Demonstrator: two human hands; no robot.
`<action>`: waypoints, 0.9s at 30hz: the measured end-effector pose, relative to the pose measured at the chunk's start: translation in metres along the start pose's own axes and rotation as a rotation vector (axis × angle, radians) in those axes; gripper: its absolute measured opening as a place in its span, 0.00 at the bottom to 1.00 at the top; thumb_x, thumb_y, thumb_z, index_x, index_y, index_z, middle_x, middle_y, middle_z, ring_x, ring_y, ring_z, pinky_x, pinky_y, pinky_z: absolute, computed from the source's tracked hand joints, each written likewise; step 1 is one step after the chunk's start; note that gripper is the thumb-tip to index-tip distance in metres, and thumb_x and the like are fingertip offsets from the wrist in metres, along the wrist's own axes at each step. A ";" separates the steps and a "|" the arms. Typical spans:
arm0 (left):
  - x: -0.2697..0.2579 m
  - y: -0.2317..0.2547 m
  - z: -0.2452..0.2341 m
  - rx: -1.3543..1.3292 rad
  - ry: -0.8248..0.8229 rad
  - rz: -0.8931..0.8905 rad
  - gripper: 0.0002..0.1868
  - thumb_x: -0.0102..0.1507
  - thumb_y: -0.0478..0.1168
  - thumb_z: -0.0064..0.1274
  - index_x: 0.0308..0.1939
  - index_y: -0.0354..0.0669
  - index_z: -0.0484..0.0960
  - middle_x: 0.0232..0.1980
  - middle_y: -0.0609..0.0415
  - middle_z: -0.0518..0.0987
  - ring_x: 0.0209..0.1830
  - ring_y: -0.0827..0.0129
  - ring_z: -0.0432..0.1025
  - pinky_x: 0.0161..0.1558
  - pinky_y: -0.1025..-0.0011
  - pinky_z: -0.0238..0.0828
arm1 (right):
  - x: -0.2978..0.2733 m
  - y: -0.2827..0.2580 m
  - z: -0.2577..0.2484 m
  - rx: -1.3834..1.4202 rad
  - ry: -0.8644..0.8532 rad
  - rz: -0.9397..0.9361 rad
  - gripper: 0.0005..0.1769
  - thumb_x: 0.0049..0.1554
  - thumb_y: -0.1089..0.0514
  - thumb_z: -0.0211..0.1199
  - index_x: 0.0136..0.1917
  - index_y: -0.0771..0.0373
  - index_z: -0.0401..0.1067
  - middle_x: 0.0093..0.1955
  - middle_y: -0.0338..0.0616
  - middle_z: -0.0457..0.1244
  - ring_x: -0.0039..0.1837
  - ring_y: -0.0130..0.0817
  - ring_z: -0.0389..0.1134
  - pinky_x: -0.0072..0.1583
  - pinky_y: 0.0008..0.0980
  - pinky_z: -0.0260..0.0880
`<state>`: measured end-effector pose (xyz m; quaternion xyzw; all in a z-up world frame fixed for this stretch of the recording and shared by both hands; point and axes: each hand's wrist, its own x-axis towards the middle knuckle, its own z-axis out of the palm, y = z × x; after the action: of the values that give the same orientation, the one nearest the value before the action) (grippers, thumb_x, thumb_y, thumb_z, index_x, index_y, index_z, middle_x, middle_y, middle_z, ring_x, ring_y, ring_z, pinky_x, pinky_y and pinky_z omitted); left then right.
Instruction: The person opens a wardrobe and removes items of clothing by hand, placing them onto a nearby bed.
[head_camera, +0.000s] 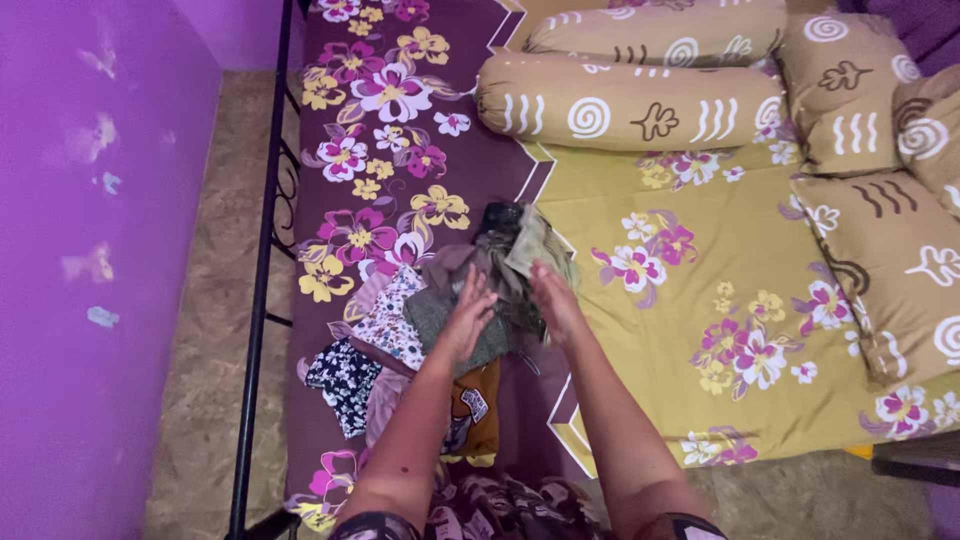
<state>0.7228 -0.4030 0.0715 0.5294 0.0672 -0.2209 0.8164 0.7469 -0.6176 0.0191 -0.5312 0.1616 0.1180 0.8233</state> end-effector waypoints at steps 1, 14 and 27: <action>0.002 -0.011 -0.007 0.072 0.026 -0.022 0.51 0.64 0.41 0.50 0.82 0.64 0.32 0.86 0.54 0.40 0.83 0.57 0.45 0.75 0.56 0.44 | 0.000 0.014 0.005 -0.015 -0.018 0.005 0.35 0.62 0.40 0.56 0.77 0.57 0.61 0.73 0.37 0.61 0.74 0.35 0.58 0.71 0.41 0.55; -0.092 -0.083 -0.107 0.504 0.231 0.224 0.48 0.61 0.32 0.50 0.82 0.50 0.43 0.79 0.45 0.62 0.78 0.60 0.59 0.73 0.67 0.55 | -0.064 0.116 0.147 -0.486 -0.365 -0.163 0.31 0.63 0.46 0.62 0.75 0.61 0.67 0.73 0.40 0.63 0.72 0.32 0.63 0.71 0.32 0.60; -0.402 -0.110 -0.262 0.791 0.776 0.407 0.27 0.59 0.38 0.55 0.63 0.38 0.74 0.62 0.36 0.78 0.63 0.45 0.72 0.61 0.55 0.69 | -0.317 0.238 0.373 -0.551 -0.810 0.006 0.29 0.62 0.49 0.59 0.75 0.52 0.66 0.83 0.42 0.50 0.82 0.34 0.50 0.75 0.32 0.50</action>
<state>0.3485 -0.0896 0.0054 0.8380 0.1704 0.1417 0.4987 0.4204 -0.1875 0.0866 -0.6403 -0.2072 0.3560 0.6484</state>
